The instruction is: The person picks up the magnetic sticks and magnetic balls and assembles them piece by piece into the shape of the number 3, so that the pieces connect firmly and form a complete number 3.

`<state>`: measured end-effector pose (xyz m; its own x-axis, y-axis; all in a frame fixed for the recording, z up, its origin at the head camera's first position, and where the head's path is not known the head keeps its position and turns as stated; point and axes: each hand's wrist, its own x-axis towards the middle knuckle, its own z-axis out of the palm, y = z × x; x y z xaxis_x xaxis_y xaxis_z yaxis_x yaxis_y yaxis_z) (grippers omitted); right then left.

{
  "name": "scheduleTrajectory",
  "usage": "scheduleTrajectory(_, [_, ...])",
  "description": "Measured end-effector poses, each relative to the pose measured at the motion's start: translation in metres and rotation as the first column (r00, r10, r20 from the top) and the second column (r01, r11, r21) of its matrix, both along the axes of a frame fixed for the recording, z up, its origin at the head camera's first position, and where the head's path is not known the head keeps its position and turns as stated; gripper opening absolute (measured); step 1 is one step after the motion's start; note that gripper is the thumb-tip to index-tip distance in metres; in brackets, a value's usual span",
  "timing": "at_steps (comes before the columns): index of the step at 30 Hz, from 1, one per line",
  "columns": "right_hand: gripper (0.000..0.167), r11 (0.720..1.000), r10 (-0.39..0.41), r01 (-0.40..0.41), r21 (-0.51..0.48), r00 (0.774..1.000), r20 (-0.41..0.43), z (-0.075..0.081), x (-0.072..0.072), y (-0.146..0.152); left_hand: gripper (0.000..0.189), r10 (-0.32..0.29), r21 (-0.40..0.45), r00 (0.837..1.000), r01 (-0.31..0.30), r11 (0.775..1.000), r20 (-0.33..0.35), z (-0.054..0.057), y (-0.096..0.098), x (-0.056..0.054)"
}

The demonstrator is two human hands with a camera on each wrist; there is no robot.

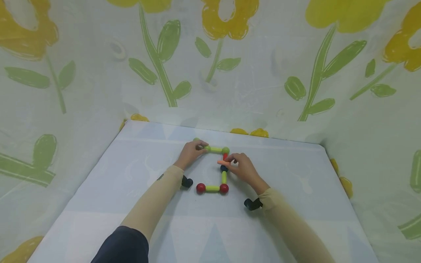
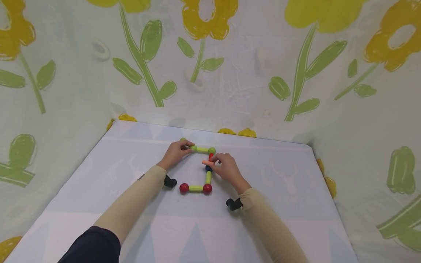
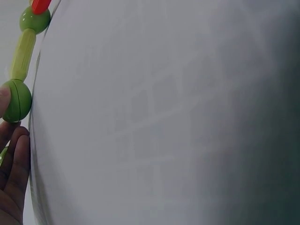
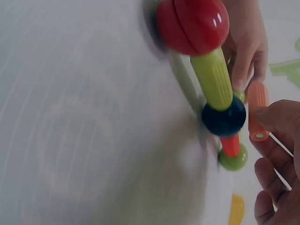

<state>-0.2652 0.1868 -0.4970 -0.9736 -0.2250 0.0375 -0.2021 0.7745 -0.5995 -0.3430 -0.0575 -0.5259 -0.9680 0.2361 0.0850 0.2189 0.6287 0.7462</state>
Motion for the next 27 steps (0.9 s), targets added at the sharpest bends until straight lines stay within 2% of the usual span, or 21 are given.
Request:
scheduleTrajectory(10, [0.016,0.998,0.064,-0.064,-0.019,0.998,-0.026,-0.005,-0.003,-0.027,0.028,-0.017,-0.008,1.0,0.016,1.0,-0.017,-0.001,-0.002,-0.002])
scheduleTrajectory(27, [0.015,0.997,0.062,-0.062,0.039,0.998,0.004,-0.011,-0.002,-0.031,0.027,-0.008,0.009,1.0,0.008,1.0,-0.004,-0.001,-0.001,-0.002])
